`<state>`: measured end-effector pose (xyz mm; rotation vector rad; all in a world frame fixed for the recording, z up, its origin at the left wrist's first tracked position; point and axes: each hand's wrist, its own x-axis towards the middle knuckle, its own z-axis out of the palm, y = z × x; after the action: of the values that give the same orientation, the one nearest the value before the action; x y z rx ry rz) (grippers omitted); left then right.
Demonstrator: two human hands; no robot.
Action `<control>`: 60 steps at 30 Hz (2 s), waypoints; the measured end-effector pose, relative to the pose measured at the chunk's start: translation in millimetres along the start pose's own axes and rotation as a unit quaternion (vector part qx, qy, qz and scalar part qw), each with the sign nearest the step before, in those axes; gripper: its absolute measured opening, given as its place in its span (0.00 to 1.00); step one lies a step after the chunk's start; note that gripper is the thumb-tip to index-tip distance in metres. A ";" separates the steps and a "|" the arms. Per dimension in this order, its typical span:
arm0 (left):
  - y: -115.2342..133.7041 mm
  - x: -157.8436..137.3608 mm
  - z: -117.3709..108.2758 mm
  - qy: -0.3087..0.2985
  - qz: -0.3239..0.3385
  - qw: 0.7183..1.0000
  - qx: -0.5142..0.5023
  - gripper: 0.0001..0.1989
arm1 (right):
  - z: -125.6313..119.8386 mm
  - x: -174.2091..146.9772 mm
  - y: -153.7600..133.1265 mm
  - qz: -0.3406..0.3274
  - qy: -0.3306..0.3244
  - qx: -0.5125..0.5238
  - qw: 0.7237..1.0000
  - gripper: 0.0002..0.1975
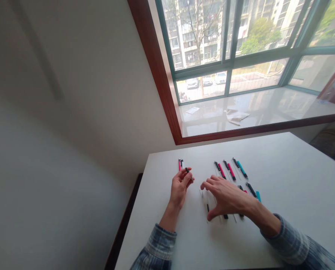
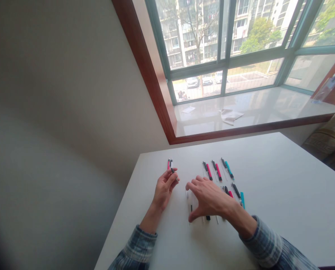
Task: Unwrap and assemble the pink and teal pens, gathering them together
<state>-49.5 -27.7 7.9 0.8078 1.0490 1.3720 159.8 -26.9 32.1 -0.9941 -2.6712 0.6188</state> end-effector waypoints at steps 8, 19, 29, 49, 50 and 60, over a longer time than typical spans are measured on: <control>-1.8 1.8 1.0 0.015 -0.035 0.999 -0.002 0.21 | 6.6 -1.3 -1.7 -0.009 -0.010 -0.030 0.999 0.39; -5.2 -0.6 0.3 -0.034 -0.018 0.997 0.073 0.19 | -1.6 8.9 -5.3 -0.011 0.175 0.051 0.983 0.44; 1.9 -4.5 3.5 -0.127 -0.041 0.984 0.116 0.20 | 1.2 8.4 -7.8 -0.043 0.183 0.047 0.981 0.44; 4.4 3.8 -5.3 0.087 0.091 0.987 0.103 0.19 | 6.1 7.2 8.9 -0.102 0.016 0.083 0.991 0.03; 4.2 3.6 -5.0 0.086 0.088 0.987 0.103 0.19 | 5.7 7.1 8.7 -0.102 0.013 0.083 0.991 0.03; 3.6 4.2 -4.1 0.074 0.078 0.989 0.102 0.18 | 4.1 5.0 7.0 -0.105 -0.006 0.067 0.992 0.02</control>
<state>-55.1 -23.9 9.3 0.9651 1.2795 1.4914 158.6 -20.1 25.6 -0.6651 -2.6562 0.7491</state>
